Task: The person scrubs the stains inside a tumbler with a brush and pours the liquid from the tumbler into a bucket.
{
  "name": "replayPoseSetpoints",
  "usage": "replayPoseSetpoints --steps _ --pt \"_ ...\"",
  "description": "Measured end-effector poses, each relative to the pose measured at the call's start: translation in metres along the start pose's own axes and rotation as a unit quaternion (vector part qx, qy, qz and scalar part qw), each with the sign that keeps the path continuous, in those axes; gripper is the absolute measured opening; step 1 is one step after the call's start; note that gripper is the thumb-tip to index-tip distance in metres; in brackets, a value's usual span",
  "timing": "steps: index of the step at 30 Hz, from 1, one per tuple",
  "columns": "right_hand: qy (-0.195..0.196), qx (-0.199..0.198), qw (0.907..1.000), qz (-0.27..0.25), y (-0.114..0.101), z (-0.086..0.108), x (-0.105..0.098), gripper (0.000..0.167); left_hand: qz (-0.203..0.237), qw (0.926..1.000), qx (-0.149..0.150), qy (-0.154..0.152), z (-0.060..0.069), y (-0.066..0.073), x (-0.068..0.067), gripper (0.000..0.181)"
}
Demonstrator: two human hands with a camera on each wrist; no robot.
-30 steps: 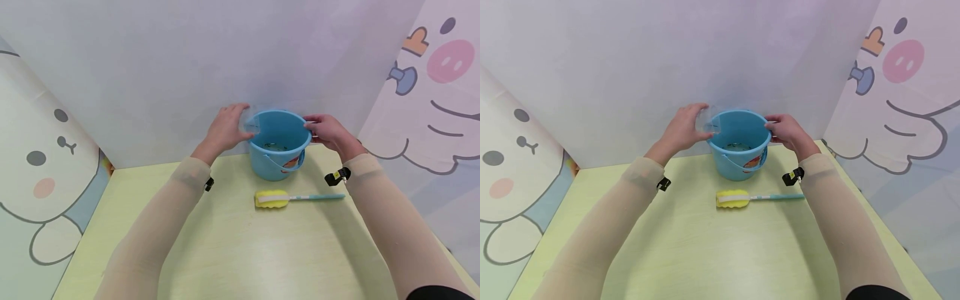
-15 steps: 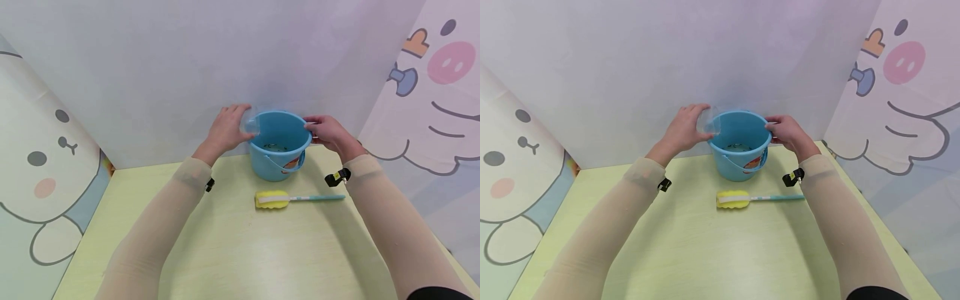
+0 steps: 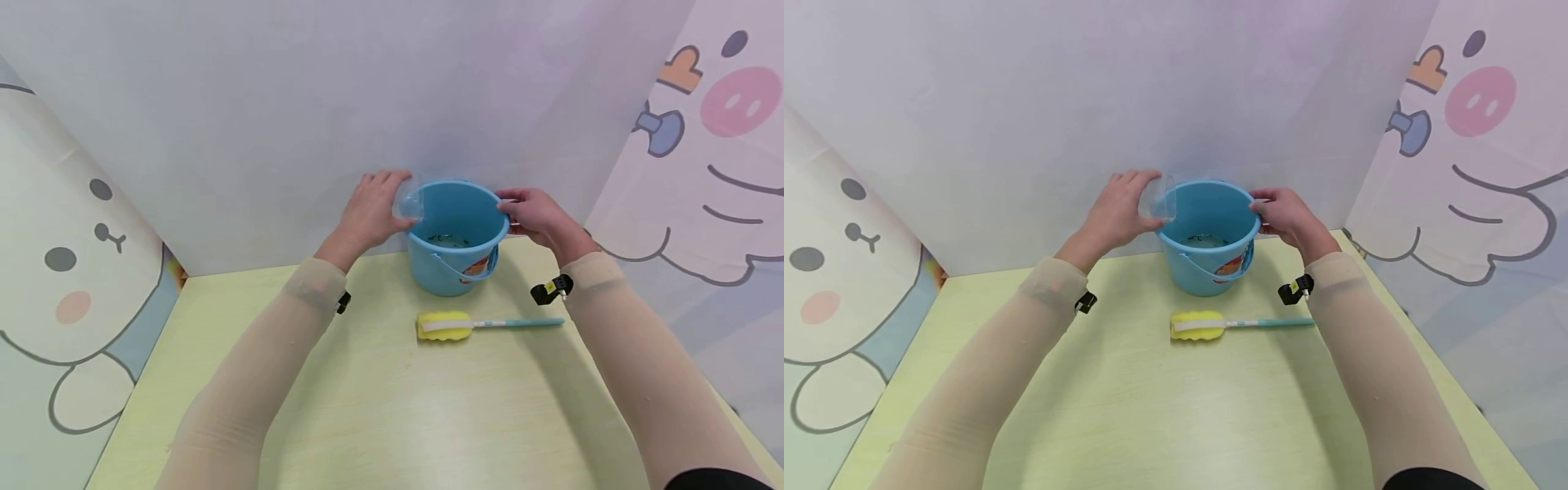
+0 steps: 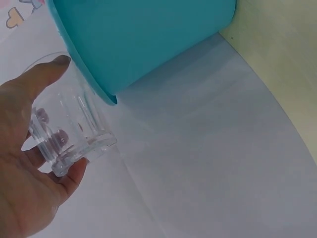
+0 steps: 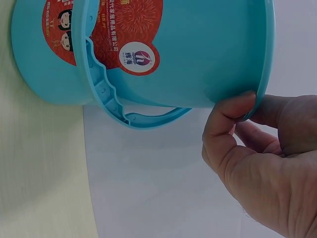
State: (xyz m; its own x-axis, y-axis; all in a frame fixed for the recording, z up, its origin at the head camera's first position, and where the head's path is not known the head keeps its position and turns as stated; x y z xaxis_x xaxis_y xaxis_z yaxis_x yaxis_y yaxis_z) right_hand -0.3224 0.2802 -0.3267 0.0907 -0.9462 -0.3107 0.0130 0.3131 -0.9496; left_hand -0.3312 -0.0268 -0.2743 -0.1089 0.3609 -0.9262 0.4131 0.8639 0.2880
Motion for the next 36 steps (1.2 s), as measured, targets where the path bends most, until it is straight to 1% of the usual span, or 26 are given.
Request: replayPoseSetpoints --steps 11,15,22,31,36 --pt "0.000 -0.002 1.0000 0.002 0.0001 -0.0011 -0.0002 0.055 -0.013 0.9999 0.006 0.004 -0.0002 0.0018 -0.0003 0.088" --pt "0.002 -0.005 1.0000 0.004 0.0004 -0.0016 0.0000 0.055 -0.020 0.9998 0.008 0.001 -0.0007 0.0026 -0.0001 0.088" --pt "0.003 -0.004 1.0000 0.002 0.0010 -0.0017 0.0006 0.055 -0.027 0.9995 0.017 0.005 -0.0004 0.0031 0.0008 0.087" --pt "-0.001 -0.005 1.0000 0.001 0.0013 -0.0019 0.0005 0.056 -0.044 0.9981 0.037 0.021 0.0008 0.0053 0.0011 0.086" --pt "0.000 -0.005 1.0000 0.002 0.0011 -0.0019 0.0004 0.055 -0.063 0.9963 0.050 0.032 0.0012 0.0077 0.0005 0.086"
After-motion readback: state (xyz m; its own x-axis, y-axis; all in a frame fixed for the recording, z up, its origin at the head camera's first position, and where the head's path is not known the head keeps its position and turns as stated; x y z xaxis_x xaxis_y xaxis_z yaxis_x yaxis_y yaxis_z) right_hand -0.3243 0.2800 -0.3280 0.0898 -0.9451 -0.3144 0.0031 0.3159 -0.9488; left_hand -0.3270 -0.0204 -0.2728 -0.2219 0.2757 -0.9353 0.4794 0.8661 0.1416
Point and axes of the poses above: each hand's wrist, its own z-axis away from the middle knuckle, its own x-axis out of the palm, y = z × x, the point moved 4 cm from there along -z, towards the middle knuckle, and after that the axes turned 11 degrees about -x, right-handed, at the moved point
